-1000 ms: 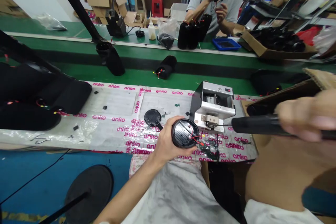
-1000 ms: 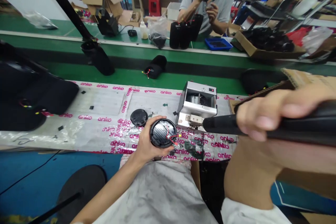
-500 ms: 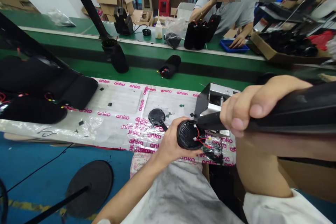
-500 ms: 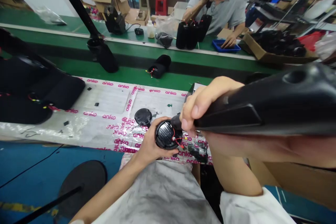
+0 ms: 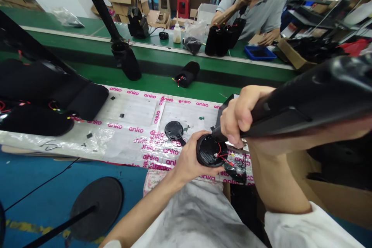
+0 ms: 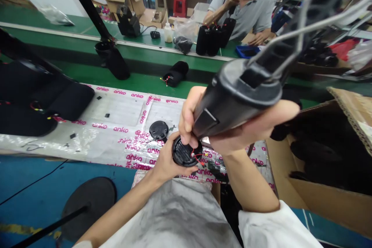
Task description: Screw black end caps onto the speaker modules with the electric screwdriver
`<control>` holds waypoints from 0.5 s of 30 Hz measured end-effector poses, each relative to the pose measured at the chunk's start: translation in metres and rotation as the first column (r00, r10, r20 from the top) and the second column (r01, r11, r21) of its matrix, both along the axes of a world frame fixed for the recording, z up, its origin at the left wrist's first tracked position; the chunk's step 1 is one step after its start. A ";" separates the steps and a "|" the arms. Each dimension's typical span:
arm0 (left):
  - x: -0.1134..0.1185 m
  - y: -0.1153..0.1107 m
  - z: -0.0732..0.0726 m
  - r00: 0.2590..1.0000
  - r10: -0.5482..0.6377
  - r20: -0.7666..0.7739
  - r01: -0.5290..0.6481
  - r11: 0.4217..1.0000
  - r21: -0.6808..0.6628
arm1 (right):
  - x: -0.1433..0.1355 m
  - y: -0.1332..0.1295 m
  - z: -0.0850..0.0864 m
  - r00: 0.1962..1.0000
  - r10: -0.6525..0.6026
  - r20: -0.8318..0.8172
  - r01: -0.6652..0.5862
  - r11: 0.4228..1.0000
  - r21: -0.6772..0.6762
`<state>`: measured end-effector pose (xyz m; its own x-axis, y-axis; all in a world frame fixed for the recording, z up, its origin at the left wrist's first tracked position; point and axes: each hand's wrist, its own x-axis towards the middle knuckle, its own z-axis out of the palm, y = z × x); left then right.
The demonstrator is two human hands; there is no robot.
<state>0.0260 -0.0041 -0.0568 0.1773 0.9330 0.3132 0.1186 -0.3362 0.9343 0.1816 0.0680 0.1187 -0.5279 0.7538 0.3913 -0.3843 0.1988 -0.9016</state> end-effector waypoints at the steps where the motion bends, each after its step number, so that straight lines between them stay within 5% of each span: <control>1: 0.000 0.000 0.000 1.000 0.003 0.000 -0.003 1.000 0.004 | -0.003 0.000 -0.002 0.999 -0.024 -0.044 0.024 1.000 -0.008; 8: 0.001 0.001 -0.003 1.000 0.017 -0.018 -0.016 0.999 0.036 | -0.010 0.000 0.007 0.999 -0.043 -0.022 0.042 0.998 -0.053; 12: 0.000 0.001 -0.006 1.000 0.026 -0.014 -0.025 0.997 0.079 | 0.027 -0.007 0.021 0.994 -0.030 0.107 0.038 0.997 -0.072; 15: 0.001 0.000 -0.008 0.998 0.062 -0.009 -0.061 0.994 0.095 | 0.072 -0.024 0.023 0.982 -0.163 0.096 0.169 0.983 -0.066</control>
<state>0.0268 -0.0045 -0.0646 0.1250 0.9086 0.3984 0.1528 -0.4144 0.8972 0.2535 0.0438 0.1419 -0.4234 0.8590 0.2878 -0.2682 0.1846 -0.9455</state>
